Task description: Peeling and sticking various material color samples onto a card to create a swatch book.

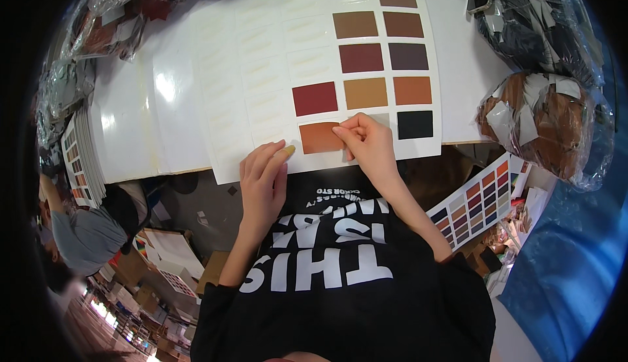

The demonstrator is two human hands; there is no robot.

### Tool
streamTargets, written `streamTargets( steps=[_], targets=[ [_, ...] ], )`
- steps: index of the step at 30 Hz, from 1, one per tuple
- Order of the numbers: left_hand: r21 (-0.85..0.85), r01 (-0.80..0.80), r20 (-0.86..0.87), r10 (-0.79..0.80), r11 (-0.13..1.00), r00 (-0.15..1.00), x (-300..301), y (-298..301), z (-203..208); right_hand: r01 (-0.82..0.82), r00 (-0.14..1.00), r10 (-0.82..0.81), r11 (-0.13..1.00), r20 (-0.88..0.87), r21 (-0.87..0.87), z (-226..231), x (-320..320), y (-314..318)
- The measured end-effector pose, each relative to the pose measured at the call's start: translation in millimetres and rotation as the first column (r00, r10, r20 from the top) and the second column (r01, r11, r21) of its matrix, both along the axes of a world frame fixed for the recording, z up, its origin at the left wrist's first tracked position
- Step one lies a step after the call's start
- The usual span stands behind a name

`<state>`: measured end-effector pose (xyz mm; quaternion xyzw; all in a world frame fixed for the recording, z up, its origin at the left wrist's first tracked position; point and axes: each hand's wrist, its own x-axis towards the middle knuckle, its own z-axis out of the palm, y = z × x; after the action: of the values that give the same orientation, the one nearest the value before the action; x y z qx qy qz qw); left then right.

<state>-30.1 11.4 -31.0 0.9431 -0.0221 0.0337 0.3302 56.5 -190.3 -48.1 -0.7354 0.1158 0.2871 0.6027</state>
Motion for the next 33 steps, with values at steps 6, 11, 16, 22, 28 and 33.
streamTargets(
  steps=[6, 11, 16, 22, 28, 33],
  targets=[
    [0.006, 0.062, 0.017, -0.062, 0.998, 0.998, 3.7, -4.6, -6.0, -0.01, 1.0, 0.01, 0.999, 0.02, -0.036, 0.2, 3.4, 3.2],
    [0.042, 0.129, -0.001, -0.129, 0.991, 0.992, 10.4, -4.1, -9.9, -0.006, 1.0, 0.007, 0.999, 0.011, -0.046, 2.6, 3.9, 5.7],
    [0.114, 0.192, -0.015, -0.192, 0.975, 0.981, 12.9, -6.9, -12.7, -0.005, 1.0, 0.005, 1.0, 0.0, -0.024, 1.7, 3.5, 4.1],
    [0.217, 0.226, -0.066, -0.217, 0.95, 0.974, 10.1, -6.8, -15.3, -0.023, 1.0, 0.024, 0.999, 0.005, -0.048, 1.8, 3.0, 4.8],
    [0.261, 0.243, -0.048, -0.239, 0.934, 0.97, 9.2, -11.2, -16.1, -0.056, 0.996, 0.067, 0.984, 0.062, -0.169, 4.0, 3.4, 8.4],
    [0.138, 0.404, -0.095, -0.394, 0.904, 0.914, 23.2, -29.1, -15.6, -0.061, 0.963, 0.143, 0.94, 0.226, -0.334, 5.3, 4.6, 5.6]
  ],
)
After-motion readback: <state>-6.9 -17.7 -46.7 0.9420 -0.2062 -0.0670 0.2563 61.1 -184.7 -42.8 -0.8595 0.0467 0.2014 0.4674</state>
